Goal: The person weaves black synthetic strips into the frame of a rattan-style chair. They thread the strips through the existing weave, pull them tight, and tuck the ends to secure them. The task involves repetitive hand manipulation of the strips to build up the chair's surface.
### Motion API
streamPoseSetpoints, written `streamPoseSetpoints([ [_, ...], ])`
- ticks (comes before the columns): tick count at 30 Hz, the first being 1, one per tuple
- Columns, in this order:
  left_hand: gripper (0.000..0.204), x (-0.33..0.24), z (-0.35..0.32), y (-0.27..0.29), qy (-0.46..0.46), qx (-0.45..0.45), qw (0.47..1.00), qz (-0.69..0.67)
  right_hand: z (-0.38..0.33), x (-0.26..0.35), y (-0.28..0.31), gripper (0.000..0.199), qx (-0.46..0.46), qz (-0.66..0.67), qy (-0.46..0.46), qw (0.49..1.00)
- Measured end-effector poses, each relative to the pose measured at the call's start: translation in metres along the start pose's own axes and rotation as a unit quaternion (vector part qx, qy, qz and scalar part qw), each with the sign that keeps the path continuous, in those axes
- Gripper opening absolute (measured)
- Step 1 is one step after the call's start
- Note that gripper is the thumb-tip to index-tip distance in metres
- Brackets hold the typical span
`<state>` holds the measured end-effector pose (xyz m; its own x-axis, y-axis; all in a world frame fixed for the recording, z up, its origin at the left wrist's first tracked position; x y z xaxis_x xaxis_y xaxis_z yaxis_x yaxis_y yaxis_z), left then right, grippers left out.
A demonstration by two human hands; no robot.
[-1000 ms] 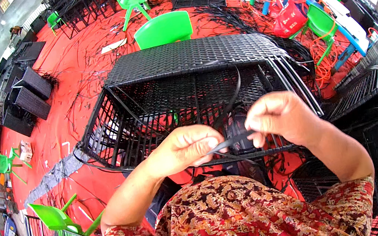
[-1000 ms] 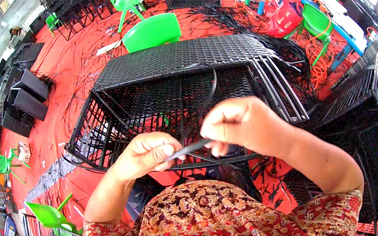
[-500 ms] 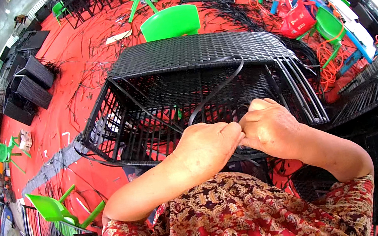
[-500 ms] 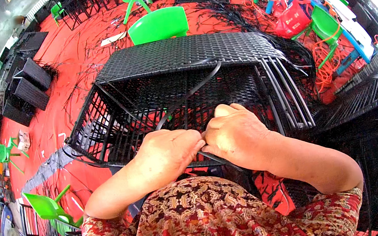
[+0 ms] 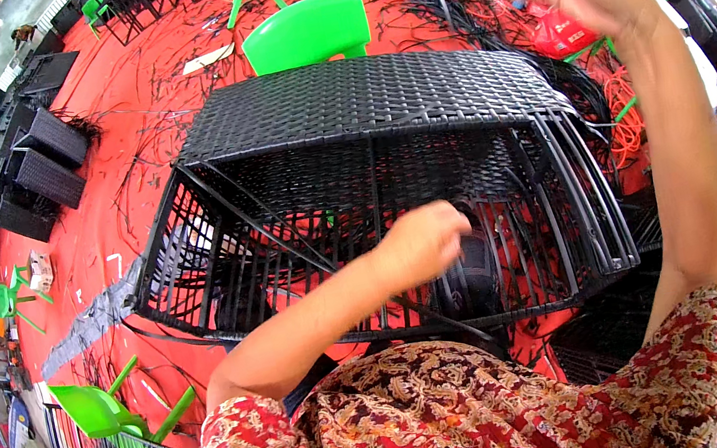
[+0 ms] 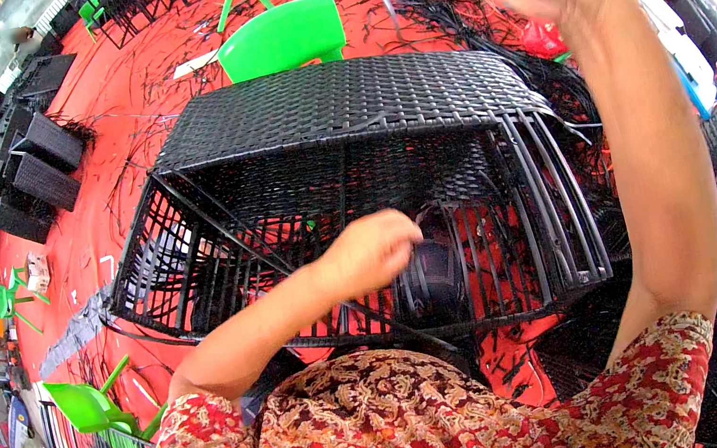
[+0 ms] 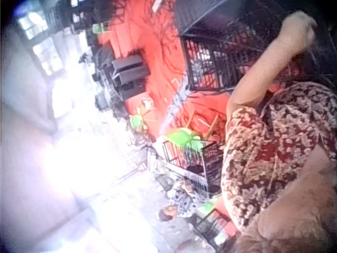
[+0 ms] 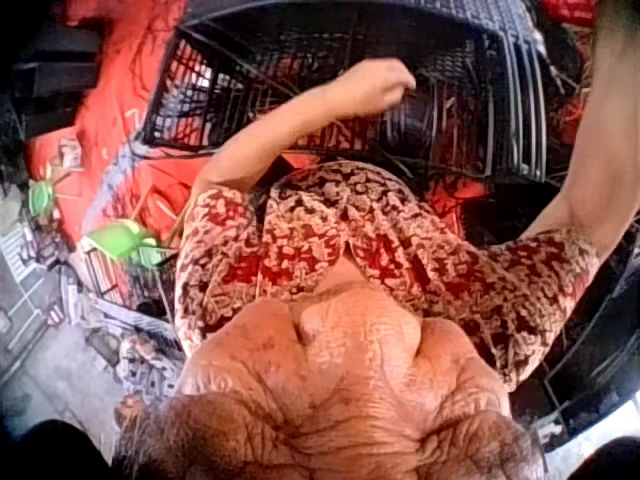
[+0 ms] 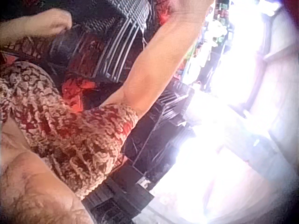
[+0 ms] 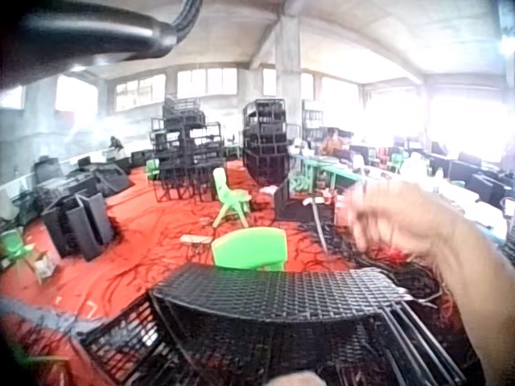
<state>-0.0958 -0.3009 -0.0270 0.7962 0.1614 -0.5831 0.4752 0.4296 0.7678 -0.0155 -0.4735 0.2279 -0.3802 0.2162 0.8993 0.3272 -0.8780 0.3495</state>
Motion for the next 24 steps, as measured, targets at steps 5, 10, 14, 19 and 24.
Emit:
streamPoseSetpoints([
  [5, 0.025, 0.097, 0.038, -0.009, 0.286, -0.226, 0.724, -0.586, 0.026, 0.008, -0.007, 0.025, -0.096, 0.164, 0.014, 0.982],
  [10, 0.019, 0.137, 0.052, -0.011, 0.252, -0.397, 0.483, -0.738, 0.017, -0.073, -0.022, 0.026, -0.040, 0.135, -0.050, 0.989],
  [14, 0.022, 0.134, 0.048, -0.001, 0.230, -0.423, 0.446, -0.754, 0.014, -0.100, -0.021, 0.023, -0.045, 0.174, -0.054, 0.982],
  [19, 0.030, 0.134, 0.046, -0.005, 0.206, -0.427, 0.448, -0.758, 0.005, -0.149, -0.050, 0.025, -0.040, 0.141, -0.124, 0.981],
  [24, 0.034, 0.129, 0.049, -0.004, 0.208, -0.432, 0.446, -0.756, -0.001, -0.195, -0.076, 0.026, -0.004, 0.096, -0.208, 0.973],
])
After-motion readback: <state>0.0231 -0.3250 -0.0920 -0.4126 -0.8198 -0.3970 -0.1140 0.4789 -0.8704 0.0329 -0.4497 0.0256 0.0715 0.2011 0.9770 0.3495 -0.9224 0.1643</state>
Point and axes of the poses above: each hand's wrist, its own z-axis towards the middle knuckle, its own y-axis out of the back of the hand, x = y × z, the point moved 4 cm from there along z, towards the middle knuckle, and after that the axes turned 4 degrees about x, right-handed, at the moved point
